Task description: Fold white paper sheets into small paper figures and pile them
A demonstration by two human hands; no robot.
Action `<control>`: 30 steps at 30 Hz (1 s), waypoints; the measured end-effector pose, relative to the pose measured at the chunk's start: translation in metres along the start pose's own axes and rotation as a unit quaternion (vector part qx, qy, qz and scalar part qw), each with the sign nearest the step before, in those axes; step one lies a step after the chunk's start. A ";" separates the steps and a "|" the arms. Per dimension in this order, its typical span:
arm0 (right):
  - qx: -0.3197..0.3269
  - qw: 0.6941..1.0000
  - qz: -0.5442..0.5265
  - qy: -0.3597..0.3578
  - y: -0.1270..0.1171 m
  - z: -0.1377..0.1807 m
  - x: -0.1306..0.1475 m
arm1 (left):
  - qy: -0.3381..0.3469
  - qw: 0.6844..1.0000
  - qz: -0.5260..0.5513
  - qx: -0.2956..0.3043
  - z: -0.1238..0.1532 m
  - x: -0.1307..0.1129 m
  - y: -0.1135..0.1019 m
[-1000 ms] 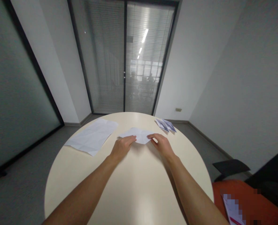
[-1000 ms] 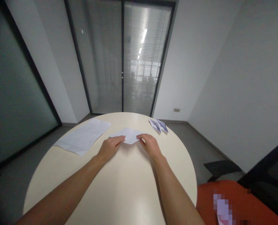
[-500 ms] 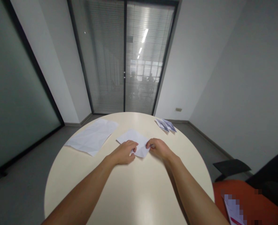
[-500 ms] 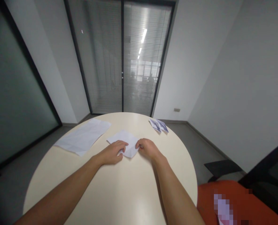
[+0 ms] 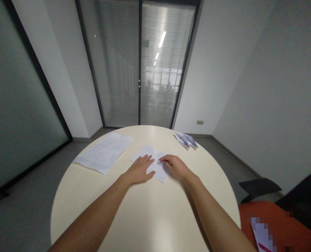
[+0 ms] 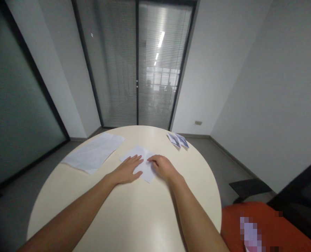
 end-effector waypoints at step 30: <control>0.116 0.987 0.057 0.094 0.032 -0.001 -0.002 | 0.091 0.990 0.012 0.108 0.006 -0.046 -0.004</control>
Point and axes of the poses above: each hand's wrist, its own z-axis away from the middle knuckle, its own y-axis out of the palm, x = y × z, the point moved 6 cm from there along -z, towards the middle knuckle, and after that the axes turned 10 degrees about z, right-handed, at the moved point
